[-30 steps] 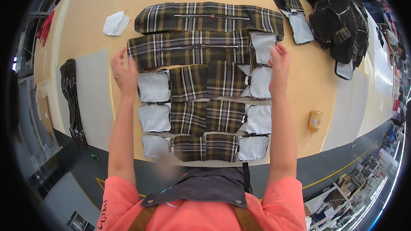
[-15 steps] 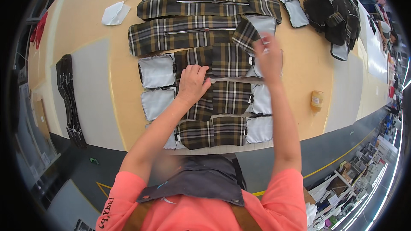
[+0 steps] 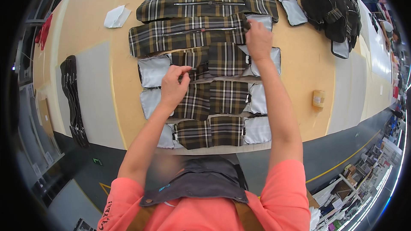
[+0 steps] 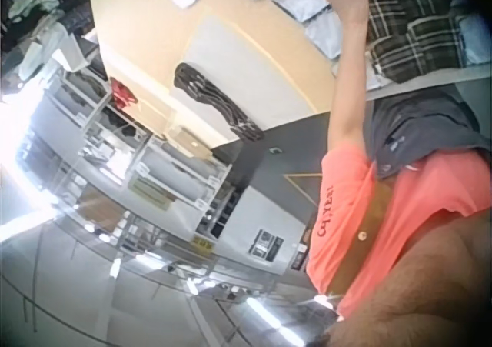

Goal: The person assembles plaid fabric bags by applying adhesive from a squeeze bottle to the edges of the fabric and pressing them onto a silver lining. They fold the fabric over the lining, smooth it down, and stack the finished bags on the table.

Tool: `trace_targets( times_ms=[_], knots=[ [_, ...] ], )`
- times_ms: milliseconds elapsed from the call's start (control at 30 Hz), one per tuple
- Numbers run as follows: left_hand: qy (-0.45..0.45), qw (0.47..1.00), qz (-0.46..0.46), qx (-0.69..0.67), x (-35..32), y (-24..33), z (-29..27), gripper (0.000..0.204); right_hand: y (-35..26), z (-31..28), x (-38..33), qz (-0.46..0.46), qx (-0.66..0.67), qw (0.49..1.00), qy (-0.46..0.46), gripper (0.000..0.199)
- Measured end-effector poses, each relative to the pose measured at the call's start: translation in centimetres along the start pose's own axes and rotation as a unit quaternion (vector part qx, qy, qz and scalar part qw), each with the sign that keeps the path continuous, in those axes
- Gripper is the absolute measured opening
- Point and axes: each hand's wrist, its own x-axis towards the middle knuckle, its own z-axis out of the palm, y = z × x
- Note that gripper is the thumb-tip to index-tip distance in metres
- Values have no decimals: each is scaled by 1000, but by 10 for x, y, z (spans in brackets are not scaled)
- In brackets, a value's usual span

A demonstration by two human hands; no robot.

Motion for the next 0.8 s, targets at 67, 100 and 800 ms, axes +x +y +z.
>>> trace_targets(
  times_ms=[67, 100, 800],
  knots=[
    [79, 995, 51, 33, 1, -8, -12, 14, 38, -17, 15, 54, 64, 996, 34, 33],
    [117, 989, 75, 51, 0, -14, -20, 14, 56, -30, 23, 115, 103, 987, 43, 32],
    [93, 991, 51, 84, -38, 0, 5, 17, -38, -46, -95, 115, 277, 951, -72, 17]
  ],
)
